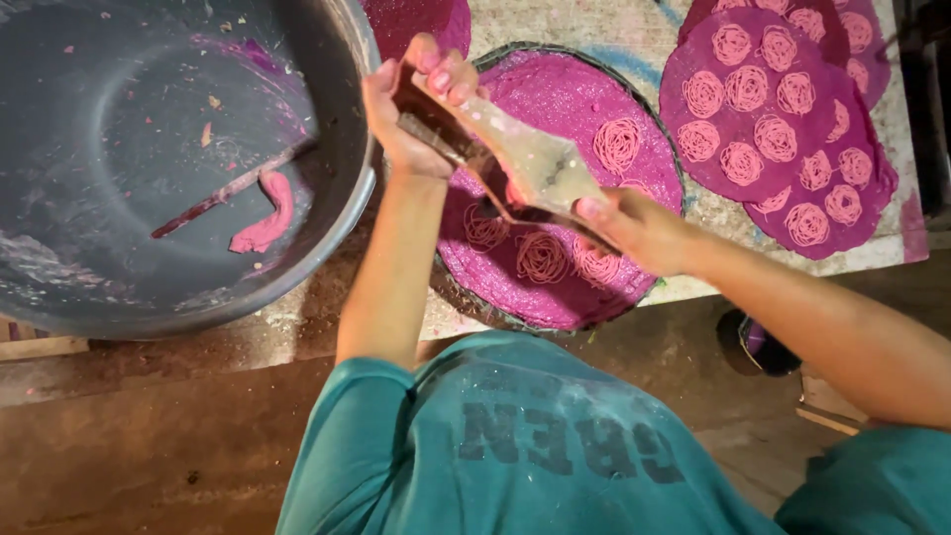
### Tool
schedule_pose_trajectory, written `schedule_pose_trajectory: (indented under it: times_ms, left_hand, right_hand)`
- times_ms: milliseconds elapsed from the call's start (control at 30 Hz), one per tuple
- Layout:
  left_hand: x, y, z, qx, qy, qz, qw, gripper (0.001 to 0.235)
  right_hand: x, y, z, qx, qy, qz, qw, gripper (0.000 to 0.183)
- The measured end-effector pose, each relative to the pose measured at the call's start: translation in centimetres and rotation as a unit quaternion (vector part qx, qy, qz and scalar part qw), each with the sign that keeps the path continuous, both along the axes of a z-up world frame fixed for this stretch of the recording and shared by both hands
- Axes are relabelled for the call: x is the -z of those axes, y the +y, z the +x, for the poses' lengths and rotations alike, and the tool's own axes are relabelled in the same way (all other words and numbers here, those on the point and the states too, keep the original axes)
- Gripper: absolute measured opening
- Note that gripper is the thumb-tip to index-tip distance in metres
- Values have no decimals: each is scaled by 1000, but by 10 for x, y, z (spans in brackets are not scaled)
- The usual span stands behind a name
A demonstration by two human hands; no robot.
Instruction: The person loads pink dough into a handheld extruder and squeezes it onto a round tray to form spiral shapes. They repeatedly refill the extruder from a metal bowl and continue filling the tray with spirals.
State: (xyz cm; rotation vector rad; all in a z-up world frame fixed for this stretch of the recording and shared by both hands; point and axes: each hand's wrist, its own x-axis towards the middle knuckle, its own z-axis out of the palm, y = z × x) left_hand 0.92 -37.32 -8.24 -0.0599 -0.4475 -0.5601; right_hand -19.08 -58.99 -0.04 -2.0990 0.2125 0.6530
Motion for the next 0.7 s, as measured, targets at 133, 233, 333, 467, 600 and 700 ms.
schedule_pose_trajectory:
  times_ms: [133, 233, 333, 467, 600, 700]
  left_hand:
    - [3, 10, -15, -33, 12, 36, 999, 31]
    - [5, -7, -27, -13, 67, 23, 997, 27]
    - [3, -22, -17, -13, 20, 0, 1000, 29]
    - [5, -18, 5, -8, 8, 10, 1000, 31]
    - [38, 0, 2, 12, 29, 225, 974, 63]
    - [80, 0, -14, 15, 47, 592, 805, 64]
  right_hand:
    - [0, 7, -8, 7, 47, 50, 998, 69]
    - [-10, -7, -10, 20, 71, 37, 997, 69]
    - [-9, -17, -6, 30, 37, 10, 999, 67]
    - [9, -13, 1, 28, -17, -33, 999, 63]
    - [22, -11, 2, 53, -13, 122, 991, 54]
    - [22, -17, 1, 33, -37, 123, 991, 53]
